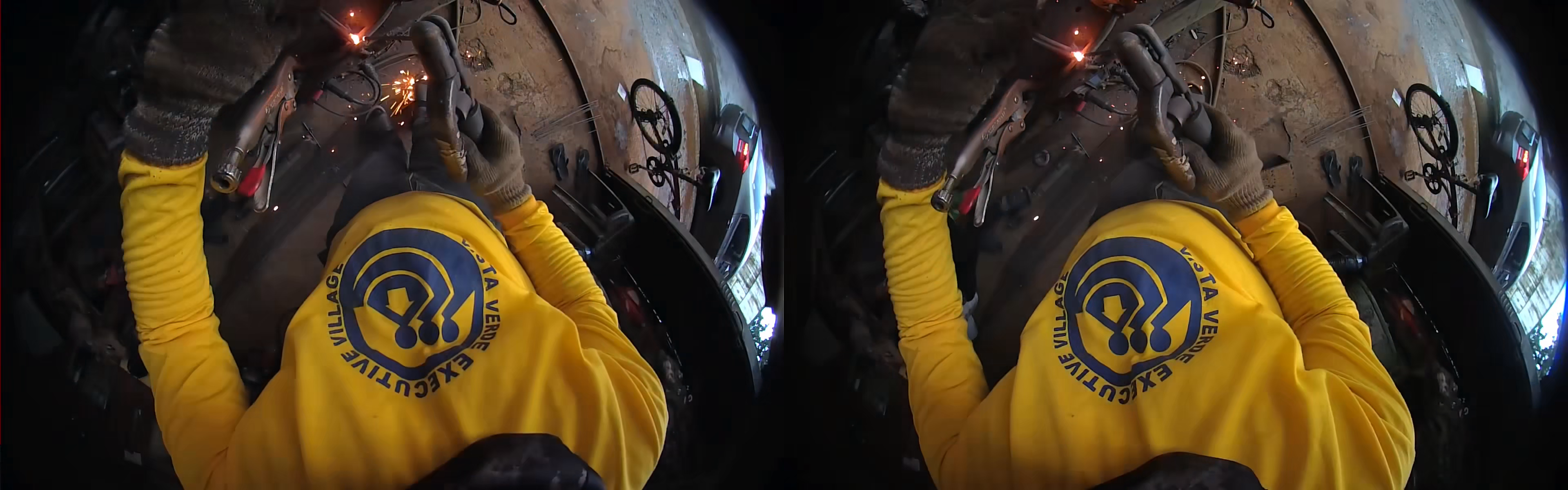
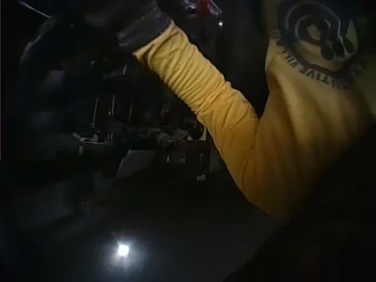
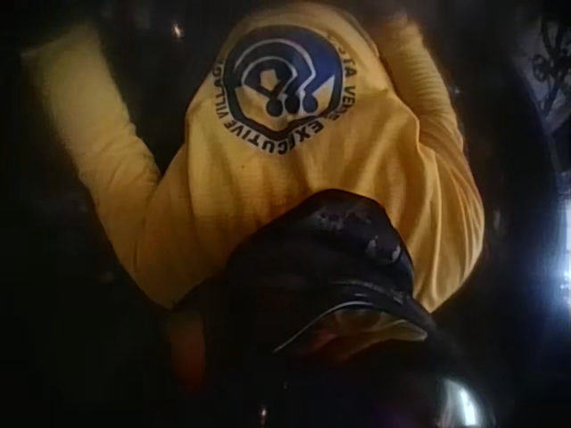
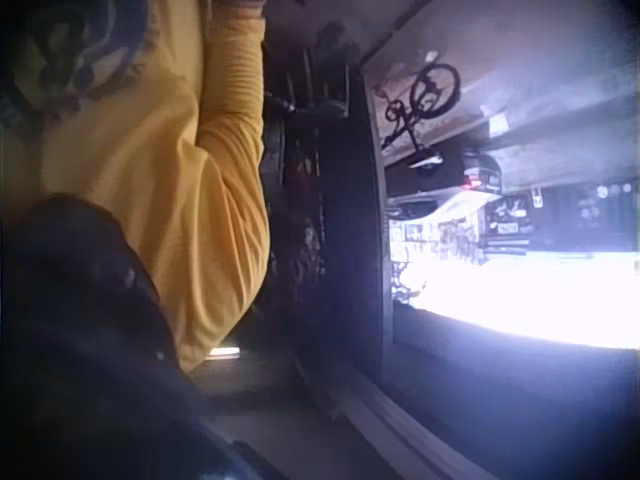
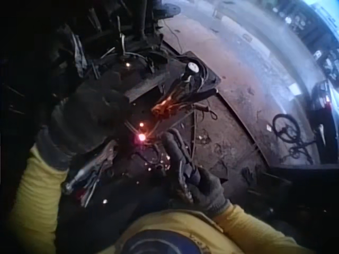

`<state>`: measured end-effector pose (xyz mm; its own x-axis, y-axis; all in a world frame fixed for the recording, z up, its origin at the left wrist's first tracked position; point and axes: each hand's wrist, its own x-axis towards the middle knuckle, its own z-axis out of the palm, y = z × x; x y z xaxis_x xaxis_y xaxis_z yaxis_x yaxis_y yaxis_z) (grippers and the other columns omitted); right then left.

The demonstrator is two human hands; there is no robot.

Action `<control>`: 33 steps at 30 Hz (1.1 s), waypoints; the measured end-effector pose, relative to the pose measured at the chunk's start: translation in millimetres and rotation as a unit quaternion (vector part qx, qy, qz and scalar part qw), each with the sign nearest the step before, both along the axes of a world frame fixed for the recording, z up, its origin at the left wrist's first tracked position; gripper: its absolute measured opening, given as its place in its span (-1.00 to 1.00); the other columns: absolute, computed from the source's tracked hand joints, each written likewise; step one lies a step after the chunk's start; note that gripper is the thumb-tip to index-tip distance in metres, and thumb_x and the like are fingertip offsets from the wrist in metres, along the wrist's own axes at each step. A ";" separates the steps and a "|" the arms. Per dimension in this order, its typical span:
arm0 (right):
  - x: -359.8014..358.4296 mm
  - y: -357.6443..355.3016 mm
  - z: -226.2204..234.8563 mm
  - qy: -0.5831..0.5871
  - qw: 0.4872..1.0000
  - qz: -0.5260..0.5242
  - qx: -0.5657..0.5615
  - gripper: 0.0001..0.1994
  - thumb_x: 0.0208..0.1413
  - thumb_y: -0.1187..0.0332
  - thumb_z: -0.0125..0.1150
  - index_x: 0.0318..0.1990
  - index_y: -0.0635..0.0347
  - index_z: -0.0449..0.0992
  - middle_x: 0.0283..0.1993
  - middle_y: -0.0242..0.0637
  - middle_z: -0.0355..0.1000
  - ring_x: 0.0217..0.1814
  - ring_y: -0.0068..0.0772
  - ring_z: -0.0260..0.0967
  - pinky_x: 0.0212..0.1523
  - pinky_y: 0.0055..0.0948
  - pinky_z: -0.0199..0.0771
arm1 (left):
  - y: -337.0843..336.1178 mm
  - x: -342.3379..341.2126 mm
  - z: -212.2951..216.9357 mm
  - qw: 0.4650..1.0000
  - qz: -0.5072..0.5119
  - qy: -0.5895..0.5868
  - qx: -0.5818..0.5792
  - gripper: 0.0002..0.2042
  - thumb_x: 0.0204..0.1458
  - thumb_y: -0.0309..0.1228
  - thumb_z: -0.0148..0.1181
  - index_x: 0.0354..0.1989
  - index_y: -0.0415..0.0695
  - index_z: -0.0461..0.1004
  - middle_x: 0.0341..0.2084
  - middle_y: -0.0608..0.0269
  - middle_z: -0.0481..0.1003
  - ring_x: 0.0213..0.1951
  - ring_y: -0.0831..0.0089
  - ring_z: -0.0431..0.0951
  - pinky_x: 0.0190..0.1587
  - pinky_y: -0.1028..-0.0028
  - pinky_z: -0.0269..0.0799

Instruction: The person performs welding and assembly tasks on a circular metal frame using a welding tool and locking pliers. The person positions a metal rod against the frame, secures it with pliers, and applies welds to join the components.

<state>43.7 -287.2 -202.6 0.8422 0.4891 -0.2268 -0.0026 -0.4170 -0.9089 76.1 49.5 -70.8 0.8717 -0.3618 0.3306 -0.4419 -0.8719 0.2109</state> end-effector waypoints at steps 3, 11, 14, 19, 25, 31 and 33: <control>-0.5 -1.7 -7.3 0.007 0.999 0.014 0.029 -0.42 0.10 0.27 0.43 0.24 0.37 0.43 -0.02 0.05 0.60 0.04 -0.16 0.60 0.08 -0.31 0.55 | -7.4 -16.0 8.8 0.998 0.050 -0.027 0.024 -0.88 -0.03 -0.55 0.19 -0.32 -0.15 0.62 -0.27 0.05 0.58 -0.06 -0.01 0.59 0.12 0.18 0.49; -2.3 0.3 -7.8 0.041 0.998 -0.029 0.041 -0.41 0.10 0.27 0.47 0.24 0.38 0.43 0.01 0.02 0.60 0.05 -0.28 0.58 0.09 -0.35 0.54 | 5.6 -10.7 -6.9 0.995 0.071 0.023 0.072 -0.83 -0.04 -0.55 0.20 -0.29 -0.10 0.66 -0.14 0.15 0.63 0.15 0.07 0.53 0.21 0.22 0.46; -2.1 0.0 -8.2 0.039 0.998 -0.026 0.036 -0.40 0.10 0.27 0.47 0.24 0.39 0.43 0.01 0.01 0.60 0.05 -0.28 0.58 0.09 -0.34 0.55 | -3.8 -12.0 -10.8 0.995 0.086 -0.020 0.042 -0.82 -0.06 -0.55 0.23 -0.28 -0.09 0.66 -0.12 0.17 0.63 0.20 0.07 0.50 0.22 0.21 0.46; -0.7 1.1 -5.2 0.032 0.999 -0.014 0.021 -0.39 0.09 0.26 0.48 0.24 0.38 0.43 0.02 0.02 0.59 0.05 -0.25 0.58 0.10 -0.32 0.55 | 4.5 -4.8 -5.1 0.995 0.014 -0.041 0.085 -0.82 -0.07 -0.54 0.26 -0.27 -0.08 0.66 -0.13 0.15 0.63 0.17 0.01 0.52 0.20 0.19 0.47; -1.0 -0.2 -8.2 0.028 0.999 -0.013 0.008 -0.38 0.09 0.25 0.48 0.24 0.38 0.43 0.03 0.03 0.59 0.07 -0.23 0.58 0.12 -0.31 0.55 | -2.8 -8.3 -2.6 0.997 0.067 0.004 0.029 -0.81 -0.08 -0.54 0.26 -0.26 -0.08 0.66 -0.15 0.14 0.63 0.08 0.04 0.56 0.16 0.21 0.49; 1.4 0.3 -6.4 0.026 1.000 -0.003 0.006 -0.38 0.09 0.24 0.48 0.25 0.37 0.43 0.03 0.02 0.59 0.07 -0.22 0.58 0.12 -0.31 0.55 | 1.6 -3.7 -10.1 0.998 0.035 -0.041 0.029 -0.83 -0.05 -0.55 0.23 -0.28 -0.11 0.67 -0.19 0.13 0.64 0.01 0.08 0.59 0.15 0.26 0.50; 1.5 -0.6 -8.3 0.021 1.000 -0.001 0.004 -0.38 0.09 0.23 0.48 0.25 0.36 0.43 0.03 0.02 0.59 0.07 -0.22 0.58 0.12 -0.31 0.55 | 3.4 -1.2 -7.5 0.999 0.013 -0.032 0.033 -0.83 -0.04 -0.56 0.22 -0.28 -0.13 0.67 -0.20 0.13 0.64 0.00 0.08 0.59 0.16 0.26 0.49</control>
<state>45.2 -287.8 -210.9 0.8336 0.4887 -0.2574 -0.0416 -0.4092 -0.9115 74.9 52.9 -78.3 0.8590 -0.3615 0.3625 -0.4291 -0.8947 0.1245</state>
